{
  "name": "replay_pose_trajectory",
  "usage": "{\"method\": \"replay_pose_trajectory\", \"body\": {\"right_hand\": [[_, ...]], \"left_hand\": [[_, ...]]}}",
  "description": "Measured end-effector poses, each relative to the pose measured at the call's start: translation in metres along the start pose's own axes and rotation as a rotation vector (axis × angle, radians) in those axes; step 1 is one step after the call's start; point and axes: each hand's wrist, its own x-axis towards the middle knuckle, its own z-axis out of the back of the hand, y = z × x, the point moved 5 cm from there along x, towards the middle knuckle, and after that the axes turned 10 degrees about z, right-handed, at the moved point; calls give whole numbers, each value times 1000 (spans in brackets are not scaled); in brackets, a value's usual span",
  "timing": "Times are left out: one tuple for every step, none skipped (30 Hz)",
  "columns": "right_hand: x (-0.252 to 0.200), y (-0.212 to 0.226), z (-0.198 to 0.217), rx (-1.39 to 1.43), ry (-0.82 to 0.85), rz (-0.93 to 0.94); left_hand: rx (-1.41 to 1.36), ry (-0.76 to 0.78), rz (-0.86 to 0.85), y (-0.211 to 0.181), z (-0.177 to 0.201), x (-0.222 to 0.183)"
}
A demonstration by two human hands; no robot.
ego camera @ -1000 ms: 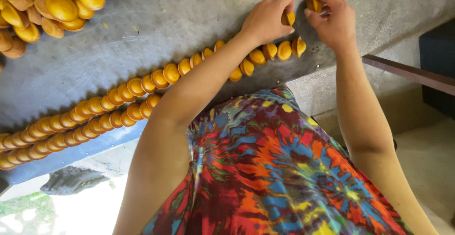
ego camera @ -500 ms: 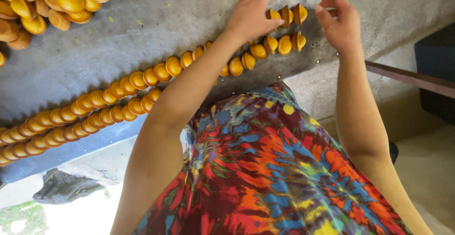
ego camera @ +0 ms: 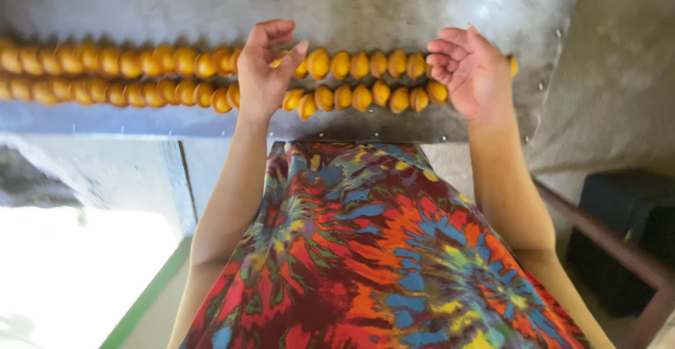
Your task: The person pairs small, rounded yellow pastries by hand on a metal surface, arranging them in long horizontal rows.
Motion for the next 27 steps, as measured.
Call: {"method": "replay_pose_trajectory", "body": {"right_hand": [[8,-12,-18,5,24,-64],[16,-21,-35,-17,59,-83],[23,-31,-54,-4,99,-107],[29,-43,-72,13,136,-126],[32,-55,-88,-6,167,-140],[34,-69,-105,-12,181,-143],[36,-82,-122,-18,194,-147],[35,-97,-139,-29,216,-153],[35,-111,-155,-30,230,-157],[31,-126,-168,-30,236,-163],[30,-140,-181,-39,251,-172],[29,-155,-193,-51,229,-168],[31,-170,-207,-64,207,-163],[32,-187,-222,-57,211,-166],[36,-197,-235,-81,186,-146],[36,-210,-249,-96,150,-129],[37,-223,-266,-81,143,-134],[41,-232,-281,-97,98,-116],[42,-243,-297,-113,53,-98],[43,-254,-316,-105,49,-90],[44,-265,-336,-130,62,-61],[42,-273,-354,-162,70,-39],[45,-282,-372,-161,61,-38],[47,-292,-391,-220,83,-18],[48,-303,-409,-279,105,2],[53,-312,-426,-274,101,10],[58,-322,-444,-384,142,31]], "left_hand": [[-10,-48,5,2,19,-12],[-15,-106,51,7,37,-22],[-21,-163,97,11,55,-33],[-35,-199,96,14,72,-42],[-5,-258,75,16,90,-52],[31,-314,50,17,110,-60],[23,-346,46,21,130,-68],[51,-382,77,26,150,-75],[79,-417,108,32,171,-80],[73,-435,112,39,193,-85],[108,-464,118,46,216,-90],[149,-488,123,52,240,-91],[147,-500,125,60,263,-90],[152,-507,115,65,289,-89],[156,-514,104,71,316,-86],[172,-507,108,75,345,-81],[208,-511,118,78,373,-74],[241,-512,119,81,401,-63],[253,-502,113,83,429,-53],[283,-494,83,84,454,-41],[314,-487,53,83,478,-28],[314,-478,54,85,499,-15],[446,-483,-108,77,517,1],[581,-481,-266,71,532,9],[585,-471,-260,73,545,19],[603,-421,-270,74,548,39],[621,-371,-281,75,552,59]]}}
